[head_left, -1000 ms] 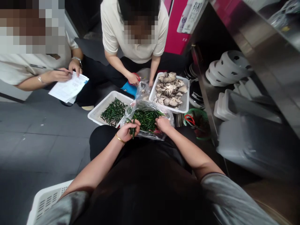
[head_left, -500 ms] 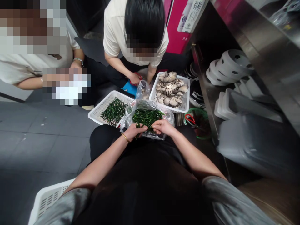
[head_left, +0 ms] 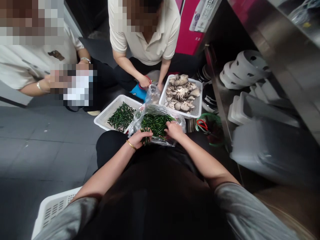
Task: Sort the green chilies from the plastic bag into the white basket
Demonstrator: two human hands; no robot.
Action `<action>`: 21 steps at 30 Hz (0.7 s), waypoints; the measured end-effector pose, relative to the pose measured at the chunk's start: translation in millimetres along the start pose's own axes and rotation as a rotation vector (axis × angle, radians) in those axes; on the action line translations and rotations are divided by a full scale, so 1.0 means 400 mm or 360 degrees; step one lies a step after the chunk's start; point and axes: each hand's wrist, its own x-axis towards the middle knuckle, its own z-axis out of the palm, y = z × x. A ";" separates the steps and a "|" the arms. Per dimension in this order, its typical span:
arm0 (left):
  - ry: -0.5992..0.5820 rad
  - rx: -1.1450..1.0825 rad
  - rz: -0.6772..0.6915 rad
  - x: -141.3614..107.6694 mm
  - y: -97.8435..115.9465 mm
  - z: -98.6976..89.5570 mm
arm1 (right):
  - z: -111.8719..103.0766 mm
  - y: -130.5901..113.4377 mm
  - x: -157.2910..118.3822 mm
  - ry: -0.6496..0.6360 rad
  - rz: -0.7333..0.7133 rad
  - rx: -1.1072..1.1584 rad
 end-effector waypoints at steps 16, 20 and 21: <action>0.0169 0.0212 0.0212 0.055 -0.021 0.034 | -0.066 -0.031 -0.072 0.0718 -0.0398 0.1031; 0.0178 0.0347 0.0339 0.056 -0.009 0.048 | -0.062 -0.051 -0.061 0.0673 -0.0546 0.1077; 0.0172 0.0402 0.0383 0.054 0.000 0.046 | -0.069 -0.049 -0.062 0.0620 -0.0637 0.1019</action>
